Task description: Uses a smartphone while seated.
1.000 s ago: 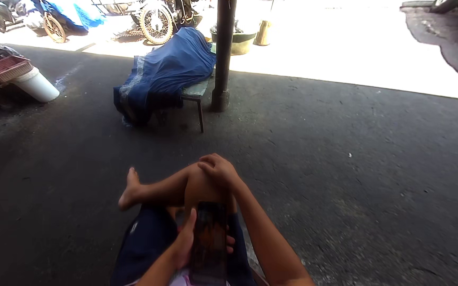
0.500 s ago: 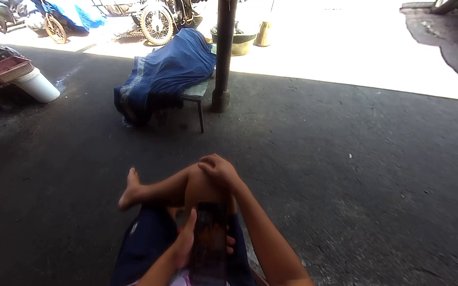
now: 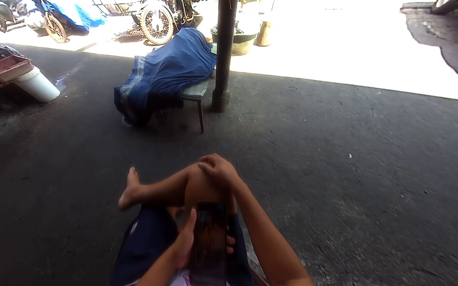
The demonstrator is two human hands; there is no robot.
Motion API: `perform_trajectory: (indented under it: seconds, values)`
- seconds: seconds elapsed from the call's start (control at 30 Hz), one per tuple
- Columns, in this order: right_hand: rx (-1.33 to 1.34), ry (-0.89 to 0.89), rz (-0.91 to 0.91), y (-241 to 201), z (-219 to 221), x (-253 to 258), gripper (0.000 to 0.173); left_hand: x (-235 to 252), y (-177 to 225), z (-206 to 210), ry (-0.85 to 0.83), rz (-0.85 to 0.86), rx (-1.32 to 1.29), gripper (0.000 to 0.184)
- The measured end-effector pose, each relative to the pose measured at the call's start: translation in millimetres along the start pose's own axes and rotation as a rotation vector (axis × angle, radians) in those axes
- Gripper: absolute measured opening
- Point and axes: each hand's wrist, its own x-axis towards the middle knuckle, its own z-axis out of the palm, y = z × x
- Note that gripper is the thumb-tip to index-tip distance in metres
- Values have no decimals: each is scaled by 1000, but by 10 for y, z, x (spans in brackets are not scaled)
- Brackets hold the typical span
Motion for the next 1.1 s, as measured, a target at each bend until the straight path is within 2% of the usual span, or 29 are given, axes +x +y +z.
perform_trajectory:
  seconds: [1.1]
  values:
    - [7, -7, 1, -5, -1, 3, 45, 1, 5, -7, -19, 2, -4, 94]
